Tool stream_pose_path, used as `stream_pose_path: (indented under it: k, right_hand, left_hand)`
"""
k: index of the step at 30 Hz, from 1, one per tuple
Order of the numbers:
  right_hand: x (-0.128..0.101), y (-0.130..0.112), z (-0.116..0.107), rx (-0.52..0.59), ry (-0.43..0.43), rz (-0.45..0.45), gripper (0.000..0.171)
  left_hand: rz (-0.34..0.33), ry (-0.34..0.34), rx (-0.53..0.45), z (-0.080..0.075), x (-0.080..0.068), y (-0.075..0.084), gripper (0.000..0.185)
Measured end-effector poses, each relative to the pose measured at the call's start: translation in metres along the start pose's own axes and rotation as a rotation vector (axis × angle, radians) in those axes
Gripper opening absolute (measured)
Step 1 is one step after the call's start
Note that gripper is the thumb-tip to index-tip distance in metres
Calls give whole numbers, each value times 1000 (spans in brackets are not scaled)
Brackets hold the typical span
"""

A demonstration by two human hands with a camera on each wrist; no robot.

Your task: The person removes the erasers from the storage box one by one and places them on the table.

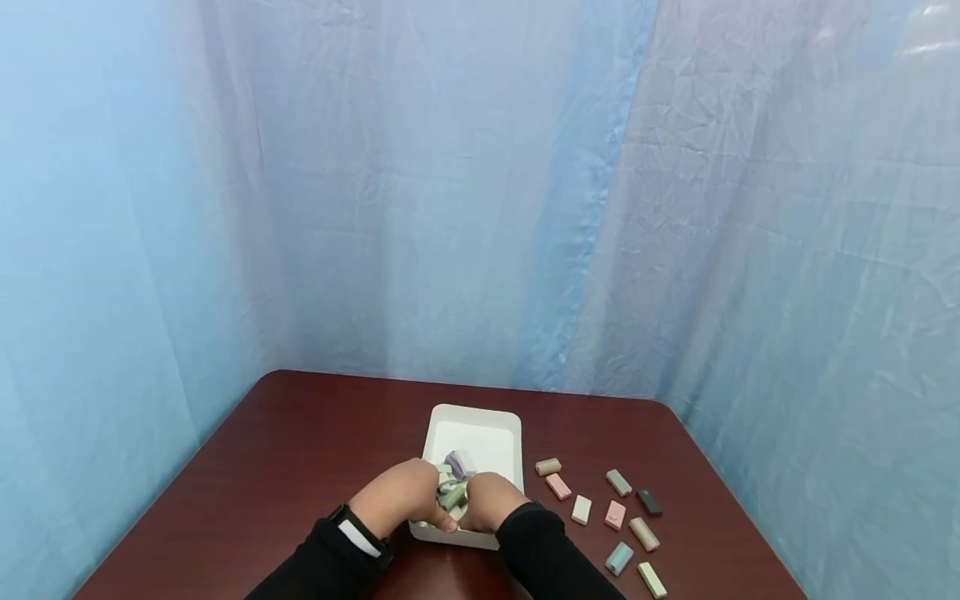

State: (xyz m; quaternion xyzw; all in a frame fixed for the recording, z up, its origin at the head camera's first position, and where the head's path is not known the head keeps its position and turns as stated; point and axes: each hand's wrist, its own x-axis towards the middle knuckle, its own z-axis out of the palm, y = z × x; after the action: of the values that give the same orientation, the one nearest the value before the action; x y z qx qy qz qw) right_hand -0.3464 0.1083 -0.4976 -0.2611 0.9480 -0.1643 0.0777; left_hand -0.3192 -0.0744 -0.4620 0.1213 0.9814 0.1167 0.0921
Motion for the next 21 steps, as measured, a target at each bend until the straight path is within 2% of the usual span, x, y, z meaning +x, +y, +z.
stream_pose_path:
  k: [1, 2, 5, 9, 21]
  right_hand:
    - [-1, 1, 0, -16, 14, 13, 32]
    - [-7, -10, -8, 0, 12, 52, 30]
    - [-12, -11, -9, 11, 32, 54, 27]
    - [-16, -12, -11, 35, 35, 41, 28]
    - [-21, -11, -6, -39, 100, -49, 33]
  left_hand:
    - [2, 0, 4, 0, 0, 0, 58]
    - [2, 0, 6, 0, 1, 1, 58]
    - [0, 5, 17, 0, 1, 1, 60]
    - [-3, 22, 21, 0, 0, 2, 60]
    - [0, 25, 12, 0, -1, 1, 60]
